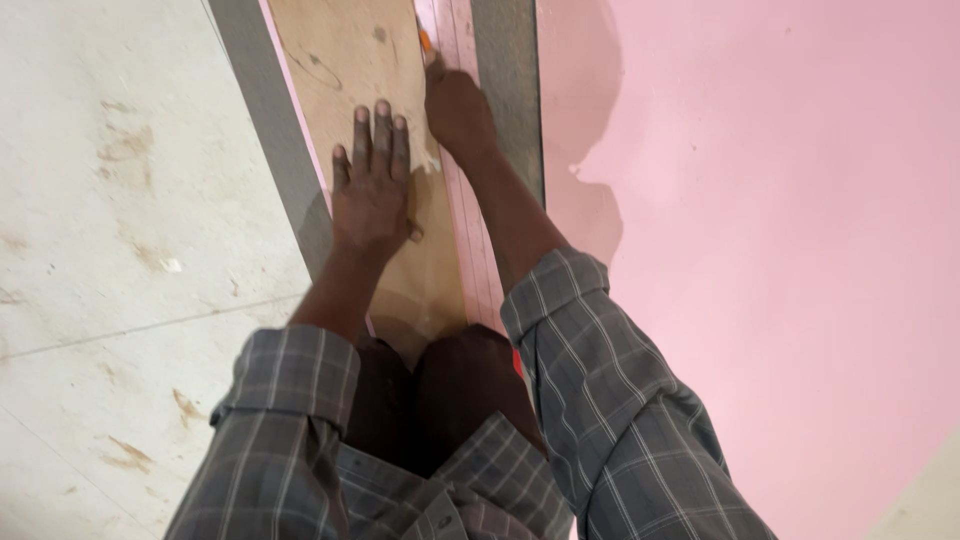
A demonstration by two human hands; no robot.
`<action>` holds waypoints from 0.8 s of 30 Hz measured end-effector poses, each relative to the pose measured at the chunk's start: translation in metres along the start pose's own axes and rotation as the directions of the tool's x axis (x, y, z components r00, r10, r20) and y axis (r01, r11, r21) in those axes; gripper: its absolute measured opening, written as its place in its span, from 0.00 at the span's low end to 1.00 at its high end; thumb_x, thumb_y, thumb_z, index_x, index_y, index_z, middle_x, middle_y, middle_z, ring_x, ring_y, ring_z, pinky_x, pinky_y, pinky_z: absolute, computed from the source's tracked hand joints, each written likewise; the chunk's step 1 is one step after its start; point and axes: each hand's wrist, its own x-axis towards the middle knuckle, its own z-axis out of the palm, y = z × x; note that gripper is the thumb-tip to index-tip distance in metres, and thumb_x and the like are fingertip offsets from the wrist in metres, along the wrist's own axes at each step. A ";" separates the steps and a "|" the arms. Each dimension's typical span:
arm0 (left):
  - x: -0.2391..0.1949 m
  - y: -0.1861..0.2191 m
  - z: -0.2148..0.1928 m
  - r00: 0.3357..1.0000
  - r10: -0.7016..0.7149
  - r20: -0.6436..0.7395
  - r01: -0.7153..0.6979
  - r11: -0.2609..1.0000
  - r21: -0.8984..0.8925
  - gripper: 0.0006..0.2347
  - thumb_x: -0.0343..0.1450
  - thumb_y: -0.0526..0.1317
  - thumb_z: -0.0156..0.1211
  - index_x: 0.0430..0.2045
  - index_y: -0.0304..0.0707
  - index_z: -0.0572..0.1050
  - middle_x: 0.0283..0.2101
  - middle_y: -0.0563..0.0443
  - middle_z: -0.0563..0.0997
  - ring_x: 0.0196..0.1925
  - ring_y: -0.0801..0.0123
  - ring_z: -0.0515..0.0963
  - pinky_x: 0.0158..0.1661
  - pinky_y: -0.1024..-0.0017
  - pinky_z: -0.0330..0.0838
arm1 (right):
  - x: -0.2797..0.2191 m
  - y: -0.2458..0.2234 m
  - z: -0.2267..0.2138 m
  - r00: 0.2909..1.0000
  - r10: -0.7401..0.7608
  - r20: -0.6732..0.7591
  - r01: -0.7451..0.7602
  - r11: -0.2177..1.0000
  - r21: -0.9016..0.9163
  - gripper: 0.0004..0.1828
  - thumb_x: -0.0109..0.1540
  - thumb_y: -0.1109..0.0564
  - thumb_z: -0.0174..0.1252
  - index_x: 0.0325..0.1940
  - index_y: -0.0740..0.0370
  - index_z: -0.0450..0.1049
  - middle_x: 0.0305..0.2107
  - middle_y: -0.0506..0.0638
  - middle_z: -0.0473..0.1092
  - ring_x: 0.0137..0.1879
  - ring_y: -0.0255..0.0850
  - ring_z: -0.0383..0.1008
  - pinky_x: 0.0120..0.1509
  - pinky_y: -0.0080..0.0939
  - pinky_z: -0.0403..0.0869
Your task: The person uses a utility knife and a wooden straightedge to cut a long strip from a pink sheet material laid on the floor. The person repeatedly scores the material along the straightedge to complete the cut.
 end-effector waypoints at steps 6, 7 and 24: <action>0.006 -0.007 0.024 0.998 0.010 -0.061 -0.008 0.999 0.043 0.63 0.51 0.54 0.83 0.76 0.31 0.40 0.80 0.37 0.37 0.80 0.47 0.36 0.71 0.44 0.50 | -0.094 0.078 0.033 0.999 -0.041 0.034 0.044 0.996 -0.078 0.32 0.71 0.41 0.36 0.42 0.69 0.77 0.43 0.72 0.75 0.51 0.68 0.76 0.56 0.63 0.74; 0.008 -0.007 0.030 0.996 0.021 -0.091 -0.017 0.999 0.038 0.63 0.52 0.54 0.83 0.76 0.31 0.40 0.79 0.37 0.38 0.80 0.47 0.36 0.71 0.43 0.51 | -0.116 0.092 0.035 0.997 -0.072 0.040 0.076 0.993 -0.088 0.31 0.71 0.42 0.36 0.43 0.70 0.75 0.42 0.72 0.75 0.50 0.68 0.77 0.55 0.63 0.74; -0.076 0.055 0.074 0.997 -0.075 0.035 0.073 0.995 0.065 0.67 0.49 0.57 0.84 0.75 0.28 0.36 0.78 0.30 0.32 0.78 0.33 0.33 0.67 0.42 0.61 | -0.221 0.102 -0.007 0.966 0.192 0.172 -0.188 0.981 -0.036 0.35 0.70 0.36 0.36 0.47 0.68 0.79 0.46 0.70 0.75 0.55 0.65 0.75 0.61 0.60 0.71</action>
